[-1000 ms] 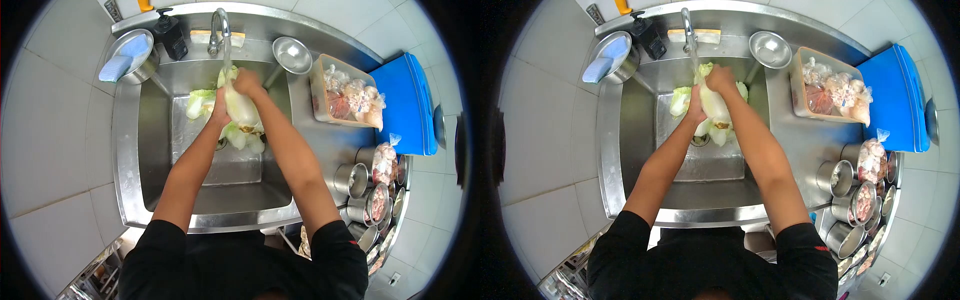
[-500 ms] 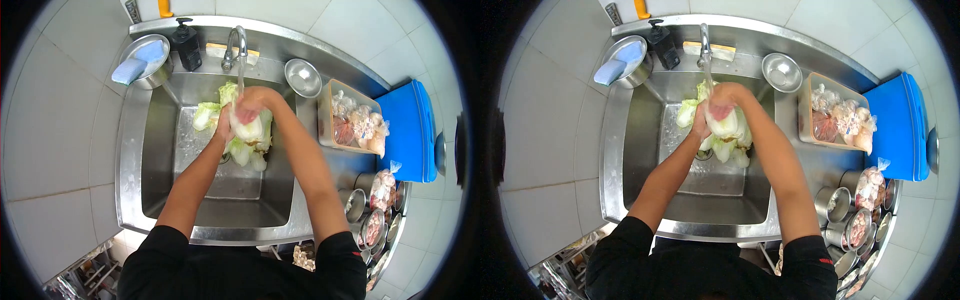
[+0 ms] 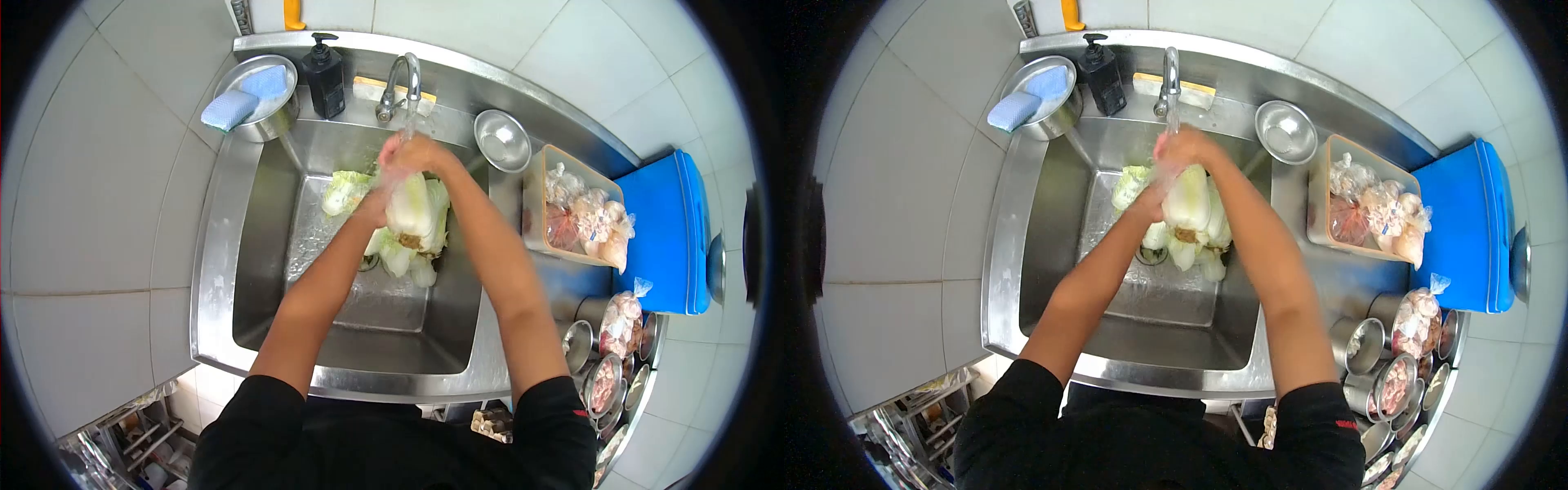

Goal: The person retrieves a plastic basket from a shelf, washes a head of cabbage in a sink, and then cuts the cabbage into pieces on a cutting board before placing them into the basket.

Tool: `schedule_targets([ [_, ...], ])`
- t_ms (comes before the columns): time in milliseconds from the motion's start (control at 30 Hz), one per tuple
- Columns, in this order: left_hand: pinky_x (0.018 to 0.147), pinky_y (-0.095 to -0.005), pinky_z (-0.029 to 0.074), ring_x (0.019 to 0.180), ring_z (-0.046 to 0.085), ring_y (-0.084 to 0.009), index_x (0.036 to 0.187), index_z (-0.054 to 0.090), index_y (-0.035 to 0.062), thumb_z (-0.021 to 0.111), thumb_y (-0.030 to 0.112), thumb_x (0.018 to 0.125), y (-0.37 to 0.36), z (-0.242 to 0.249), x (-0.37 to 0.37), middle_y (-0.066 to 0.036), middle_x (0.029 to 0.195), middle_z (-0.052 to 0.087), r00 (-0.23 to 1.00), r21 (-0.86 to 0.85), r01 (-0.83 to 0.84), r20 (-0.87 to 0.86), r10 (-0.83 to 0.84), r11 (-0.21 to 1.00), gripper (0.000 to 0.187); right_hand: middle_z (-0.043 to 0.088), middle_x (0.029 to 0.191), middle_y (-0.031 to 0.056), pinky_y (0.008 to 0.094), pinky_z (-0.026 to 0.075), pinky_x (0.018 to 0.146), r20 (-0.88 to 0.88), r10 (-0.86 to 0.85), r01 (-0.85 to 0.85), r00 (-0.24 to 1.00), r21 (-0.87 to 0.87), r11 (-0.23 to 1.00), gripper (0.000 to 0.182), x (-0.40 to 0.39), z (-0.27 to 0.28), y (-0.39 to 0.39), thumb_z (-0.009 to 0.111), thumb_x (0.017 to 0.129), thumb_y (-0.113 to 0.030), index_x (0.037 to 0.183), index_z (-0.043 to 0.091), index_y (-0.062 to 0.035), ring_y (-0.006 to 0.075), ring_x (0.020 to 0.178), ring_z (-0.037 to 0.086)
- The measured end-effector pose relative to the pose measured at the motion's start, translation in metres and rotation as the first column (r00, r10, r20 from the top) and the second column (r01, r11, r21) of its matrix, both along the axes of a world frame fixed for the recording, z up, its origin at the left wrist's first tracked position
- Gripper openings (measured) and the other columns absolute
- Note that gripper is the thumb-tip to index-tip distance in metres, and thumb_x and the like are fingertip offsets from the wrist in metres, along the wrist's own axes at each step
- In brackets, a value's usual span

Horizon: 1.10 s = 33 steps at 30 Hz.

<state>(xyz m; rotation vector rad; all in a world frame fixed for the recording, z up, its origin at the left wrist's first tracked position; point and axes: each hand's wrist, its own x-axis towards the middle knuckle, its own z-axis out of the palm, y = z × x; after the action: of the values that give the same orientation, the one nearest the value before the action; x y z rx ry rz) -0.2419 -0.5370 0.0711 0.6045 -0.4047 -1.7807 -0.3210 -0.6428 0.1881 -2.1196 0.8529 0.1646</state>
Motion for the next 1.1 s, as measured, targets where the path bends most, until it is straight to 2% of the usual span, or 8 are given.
schedule_targets([
  [133,0.083,-0.0394,0.054,0.094,0.064,-0.0224,0.118,0.055,0.0069,0.055,0.031,0.092,0.004,0.008,0.006,-0.010,0.108,0.064,0.976,0.231,0.204,0.034,-0.217,0.951,0.035,0.067,0.090,0.0083,0.0413,0.052,0.074,0.491,0.283,0.334,0.824,-0.825,0.456,0.011,0.011,0.012,-0.015,0.057,0.081,-0.019,0.083,0.065,-0.0127,0.0312,0.090,0.061],
  [200,0.080,-0.0412,0.055,0.085,0.067,-0.0248,0.112,0.057,0.0049,0.053,0.035,0.091,0.022,0.045,0.018,-0.012,0.100,0.066,0.943,0.409,0.234,0.126,-0.309,0.882,0.037,0.065,0.097,0.0107,0.0430,0.052,0.076,0.067,0.058,0.039,0.996,-0.920,0.390,0.015,0.013,0.013,-0.030,0.057,0.079,-0.018,0.088,0.064,-0.0093,0.0306,0.097,0.059],
  [567,0.083,-0.0411,0.055,0.091,0.066,-0.0248,0.118,0.057,0.0034,0.054,0.035,0.090,0.142,0.055,0.088,-0.014,0.107,0.066,0.961,0.386,0.236,0.043,-0.273,0.892,0.043,0.042,0.137,0.0259,0.0458,0.037,0.103,0.368,-0.281,0.394,0.886,-0.281,0.875,0.063,-0.038,-0.065,0.011,0.059,0.088,-0.035,0.136,0.040,0.0015,0.0382,0.127,0.042],
  [667,0.083,-0.0399,0.055,0.092,0.066,-0.0235,0.118,0.057,0.0022,0.057,0.034,0.088,0.168,0.078,0.094,-0.015,0.109,0.065,0.973,0.376,0.198,0.037,-0.228,0.905,0.043,0.041,0.142,0.0173,0.0468,0.033,0.106,-0.134,-0.145,0.096,0.980,-0.317,0.943,0.071,-0.070,-0.139,0.035,0.057,0.085,-0.052,0.135,0.044,-0.0035,0.0353,0.131,0.038],
  [700,0.083,-0.0393,0.055,0.092,0.066,-0.0230,0.118,0.057,0.0019,0.058,0.033,0.088,0.180,0.084,0.097,-0.015,0.109,0.066,0.974,0.373,0.188,0.046,-0.220,0.909,0.043,0.034,0.146,0.0184,0.0400,0.036,0.104,-0.804,-0.250,0.060,0.539,-0.259,0.964,0.071,-0.045,-0.032,0.113,0.056,0.086,-0.051,0.139,0.040,-0.0066,0.0322,0.131,0.038],
  [767,0.079,-0.0375,0.056,0.087,0.067,-0.0212,0.117,0.059,0.0035,0.058,0.031,0.089,0.197,0.075,0.098,-0.011,0.107,0.067,0.992,0.202,0.122,0.003,-0.125,0.972,0.039,0.053,0.129,0.0219,0.0425,0.035,0.104,-0.073,-0.347,0.343,0.935,-0.068,0.937,0.073,-0.082,-0.129,0.096,0.060,0.080,-0.057,0.126,0.053,-0.0020,0.0371,0.123,0.047],
  [833,0.078,-0.0371,0.055,0.090,0.065,-0.0178,0.121,0.057,0.0091,0.059,0.034,0.089,0.225,0.072,0.106,-0.007,0.107,0.065,0.993,0.109,0.049,0.099,-0.060,0.993,0.041,0.057,0.121,0.0234,0.0418,0.040,0.098,-0.073,-0.490,0.244,0.868,-0.798,0.551,0.063,-0.082,-0.162,0.102,0.068,0.077,-0.045,0.121,0.057,-0.0012,0.0376,0.112,0.054],
  [1100,0.088,-0.0325,0.047,0.102,0.057,-0.0168,0.124,0.054,0.0045,0.065,0.043,0.081,0.468,0.154,0.091,-0.008,0.119,0.060,0.896,0.056,-0.359,0.299,0.327,0.932,0.059,0.050,0.073,-0.0010,0.0195,0.037,0.053,0.710,-0.452,0.308,0.540,0.333,0.891,0.011,0.027,0.031,0.277,0.060,0.090,-0.012,0.097,0.053,-0.0068,0.0064,0.059,0.043],
])
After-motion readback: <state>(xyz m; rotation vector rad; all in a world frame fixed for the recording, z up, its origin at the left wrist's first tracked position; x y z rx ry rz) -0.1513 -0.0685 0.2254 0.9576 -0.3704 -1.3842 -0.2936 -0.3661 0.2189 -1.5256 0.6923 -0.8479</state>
